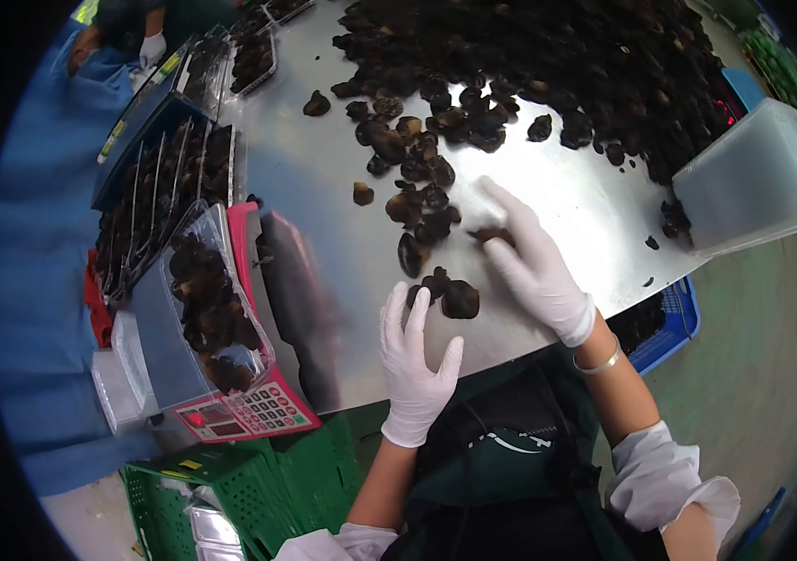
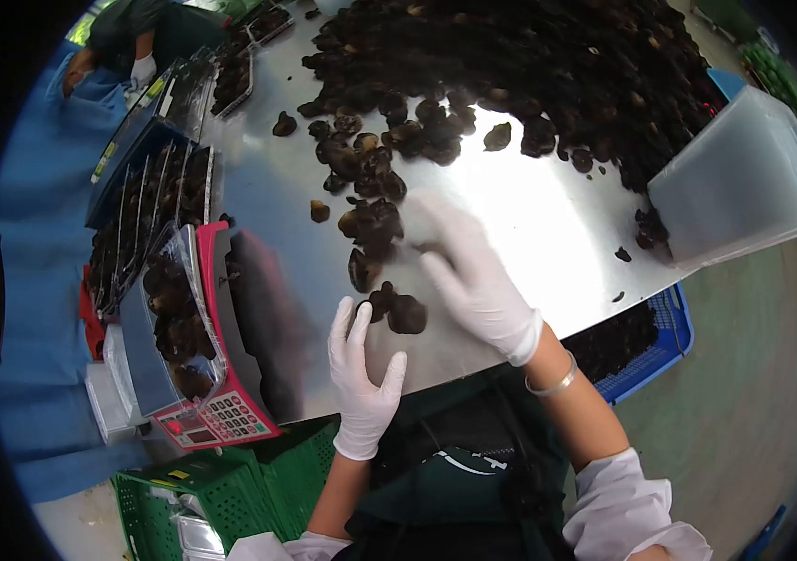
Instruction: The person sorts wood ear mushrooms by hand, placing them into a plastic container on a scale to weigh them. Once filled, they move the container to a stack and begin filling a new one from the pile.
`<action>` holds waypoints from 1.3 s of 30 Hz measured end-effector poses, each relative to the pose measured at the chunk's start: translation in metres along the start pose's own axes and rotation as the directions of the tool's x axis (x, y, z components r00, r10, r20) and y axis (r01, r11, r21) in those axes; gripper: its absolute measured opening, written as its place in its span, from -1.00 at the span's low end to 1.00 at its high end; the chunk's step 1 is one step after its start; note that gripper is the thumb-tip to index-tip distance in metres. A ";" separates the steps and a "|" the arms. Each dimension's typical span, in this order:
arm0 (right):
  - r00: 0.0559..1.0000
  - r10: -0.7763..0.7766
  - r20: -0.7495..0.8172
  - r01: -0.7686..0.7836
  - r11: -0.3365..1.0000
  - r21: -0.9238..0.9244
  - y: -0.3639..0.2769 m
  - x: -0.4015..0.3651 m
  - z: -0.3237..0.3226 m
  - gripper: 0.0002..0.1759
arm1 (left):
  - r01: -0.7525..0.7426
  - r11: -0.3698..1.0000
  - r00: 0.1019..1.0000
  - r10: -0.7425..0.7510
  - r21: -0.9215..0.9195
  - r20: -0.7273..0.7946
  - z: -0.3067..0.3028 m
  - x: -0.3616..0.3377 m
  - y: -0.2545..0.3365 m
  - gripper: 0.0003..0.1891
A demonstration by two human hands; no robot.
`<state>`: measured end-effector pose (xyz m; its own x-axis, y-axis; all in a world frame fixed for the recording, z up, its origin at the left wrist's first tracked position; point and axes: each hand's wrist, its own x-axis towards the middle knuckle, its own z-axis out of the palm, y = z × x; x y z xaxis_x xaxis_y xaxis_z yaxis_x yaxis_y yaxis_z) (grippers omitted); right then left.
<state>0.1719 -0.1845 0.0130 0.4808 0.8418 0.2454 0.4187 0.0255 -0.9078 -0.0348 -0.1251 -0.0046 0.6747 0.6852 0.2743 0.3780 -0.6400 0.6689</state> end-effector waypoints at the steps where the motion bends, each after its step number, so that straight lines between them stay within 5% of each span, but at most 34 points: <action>1: 0.988 0.066 -0.139 -0.058 0.996 0.061 0.004 -0.001 0.000 -0.41 | 0.007 1.000 1.000 -0.007 -0.001 -0.009 0.002 0.000 0.001 -0.35; 3: 0.930 0.186 -0.317 -0.156 0.981 0.117 0.006 -0.002 -0.008 -0.47 | -0.032 0.999 0.996 0.032 -0.003 -0.085 0.005 0.000 0.001 -0.41; 4: 0.902 0.305 -0.307 -0.207 0.927 0.314 0.012 -0.004 -0.010 -0.53 | -0.030 1.000 0.996 0.030 -0.003 -0.085 0.006 -0.001 0.000 -0.41; 10: 0.977 0.159 -0.144 -0.125 0.968 0.217 0.007 -0.012 -0.002 -0.64 | -0.093 0.993 0.991 0.084 -0.075 -0.108 0.006 -0.008 -0.004 -0.64; 12: 0.987 -0.063 -0.151 0.019 0.961 -0.276 0.007 -0.008 0.005 -0.58 | -0.094 0.989 0.988 0.078 -0.116 -0.132 0.005 -0.008 -0.004 -0.73; 13: 0.987 -0.080 -0.140 0.024 0.932 -0.362 0.005 -0.006 0.010 -0.53 | -0.093 0.989 0.988 0.077 -0.116 -0.136 0.004 -0.009 -0.004 -0.73; 14: 0.987 -0.083 -0.137 0.028 0.932 -0.362 0.001 -0.005 0.013 -0.53 | -0.081 0.987 0.989 0.062 -0.138 -0.133 0.003 -0.009 -0.004 -0.74; 16: 0.988 -0.005 0.155 0.010 0.999 -0.030 -0.007 -0.003 0.018 -0.56 | -0.073 0.985 0.989 0.051 -0.158 -0.138 0.003 -0.007 -0.005 -0.75; 18: 0.984 -0.127 0.128 0.135 0.989 -0.056 -0.012 0.000 0.022 -0.57 | -0.065 0.986 0.988 0.041 -0.155 -0.150 0.004 -0.009 -0.006 -0.73; 20: 0.996 0.001 0.086 -0.003 1.000 0.023 -0.013 0.023 0.014 -0.56 | -0.062 0.987 0.988 0.040 -0.151 -0.146 0.004 -0.007 -0.004 -0.73; 22: 0.998 -0.025 0.059 0.027 0.999 -0.037 0.004 0.057 0.010 -0.54 | -0.064 0.987 0.988 0.042 -0.148 -0.147 0.005 -0.006 -0.003 -0.72; 24: 0.954 -0.273 -0.122 0.205 0.894 -0.399 0.030 0.083 0.026 -0.54 | -0.062 0.990 0.992 0.047 -0.125 -0.119 0.005 -0.005 -0.003 -0.70; 26: 0.956 -0.293 0.008 0.242 0.775 -0.584 0.050 0.093 0.028 -0.56 | -0.070 0.992 0.991 0.057 -0.106 -0.123 0.004 -0.006 -0.003 -0.70; 27: 0.973 -0.138 0.184 0.207 0.873 -0.442 0.035 0.095 0.017 -0.61 | -0.070 0.993 0.991 0.059 -0.091 -0.119 0.004 -0.006 -0.003 -0.69; 28: 0.957 0.128 0.259 -0.104 0.989 -0.104 0.021 0.086 0.013 -0.70 | -0.073 0.993 0.990 0.061 -0.093 -0.125 0.004 -0.006 -0.004 -0.69; 31: 0.946 0.136 0.294 -0.135 0.991 -0.026 0.002 0.069 -0.009 -0.77 | -0.049 0.991 0.993 0.034 -0.125 -0.115 0.005 -0.008 -0.005 -0.67; 34: 0.989 0.146 -0.026 -0.145 0.988 0.047 0.020 0.071 -0.018 -0.77 | -0.064 0.993 0.996 0.056 -0.098 -0.074 0.007 -0.006 -0.004 -0.65; 38: 1.000 -0.012 0.013 0.012 0.999 0.048 0.021 0.098 -0.002 -0.74 | -0.069 0.994 0.997 0.065 -0.090 -0.037 0.005 -0.006 -0.005 -0.64; 39: 0.990 -0.139 0.015 0.140 0.973 -0.181 0.021 0.104 0.007 -0.70 | -0.056 0.993 0.998 0.052 -0.100 -0.046 0.005 -0.006 -0.004 -0.62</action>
<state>0.2249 -0.0925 0.0174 0.4062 0.8380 0.3643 0.6143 0.0447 -0.7878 -0.0374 -0.1278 -0.0121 0.6633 0.6665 0.3404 0.2743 -0.6397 0.7180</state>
